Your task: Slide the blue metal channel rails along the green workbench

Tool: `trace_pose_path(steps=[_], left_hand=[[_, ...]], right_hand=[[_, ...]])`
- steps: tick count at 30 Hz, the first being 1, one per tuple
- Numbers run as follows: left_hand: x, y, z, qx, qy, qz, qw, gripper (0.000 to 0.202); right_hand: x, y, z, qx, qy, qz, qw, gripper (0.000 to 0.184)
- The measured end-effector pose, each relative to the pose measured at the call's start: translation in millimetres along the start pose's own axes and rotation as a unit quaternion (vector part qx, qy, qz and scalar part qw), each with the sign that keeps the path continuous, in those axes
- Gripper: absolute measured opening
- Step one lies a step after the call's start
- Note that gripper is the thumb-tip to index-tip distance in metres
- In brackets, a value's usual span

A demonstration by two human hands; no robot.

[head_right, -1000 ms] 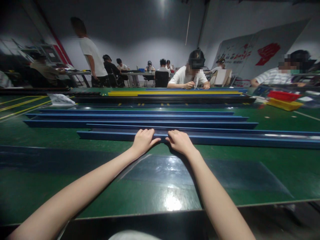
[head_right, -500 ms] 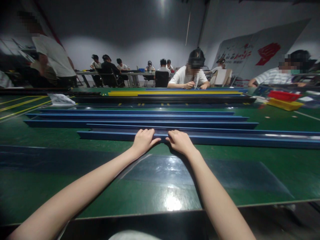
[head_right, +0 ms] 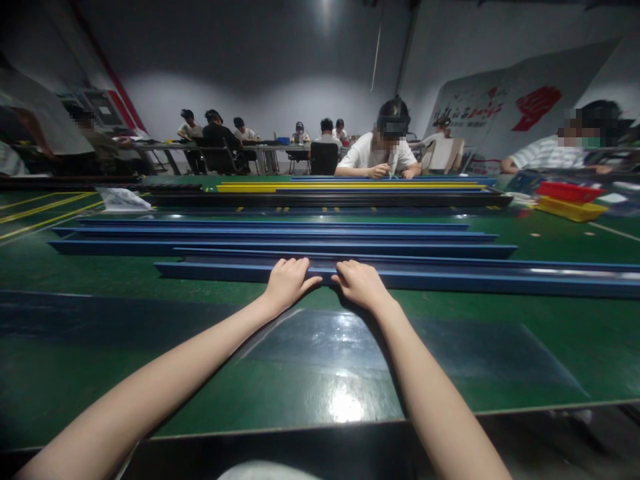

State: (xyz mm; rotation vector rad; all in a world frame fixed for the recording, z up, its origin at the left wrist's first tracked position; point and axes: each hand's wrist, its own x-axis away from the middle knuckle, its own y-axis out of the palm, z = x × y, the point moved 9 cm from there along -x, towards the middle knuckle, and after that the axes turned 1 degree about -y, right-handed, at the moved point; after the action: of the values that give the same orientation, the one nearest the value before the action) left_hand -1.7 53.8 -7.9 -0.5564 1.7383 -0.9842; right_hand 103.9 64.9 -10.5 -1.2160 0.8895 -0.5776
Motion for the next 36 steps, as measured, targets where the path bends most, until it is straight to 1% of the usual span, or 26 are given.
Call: trace_pose_path(steps=[7,14,30,36], left_hand=[[-0.1,-0.5,-0.2,0.001,-0.001,-0.007,1.0,0.039],[0.1,0.1,-0.1,0.0,-0.001,-0.006,1.0,0.039],[0.2,1.2,-0.3,0.003,0.0,-0.002,1.0,0.04],[-0.1,1.1,-0.3,0.004,0.0,-0.007,1.0,0.039]], right_hand=[[0.2,-0.8,-0.6,0.0,-0.002,0.001,1.0,0.022],[0.0,1.0,0.4,-0.006,0.007,-0.013,1.0,0.023],[0.7,-2.4,-2.0,-0.011,-0.001,-0.003,1.0,0.022],[0.2,-1.3,-1.1,-0.011,0.006,-0.013,1.0,0.022]])
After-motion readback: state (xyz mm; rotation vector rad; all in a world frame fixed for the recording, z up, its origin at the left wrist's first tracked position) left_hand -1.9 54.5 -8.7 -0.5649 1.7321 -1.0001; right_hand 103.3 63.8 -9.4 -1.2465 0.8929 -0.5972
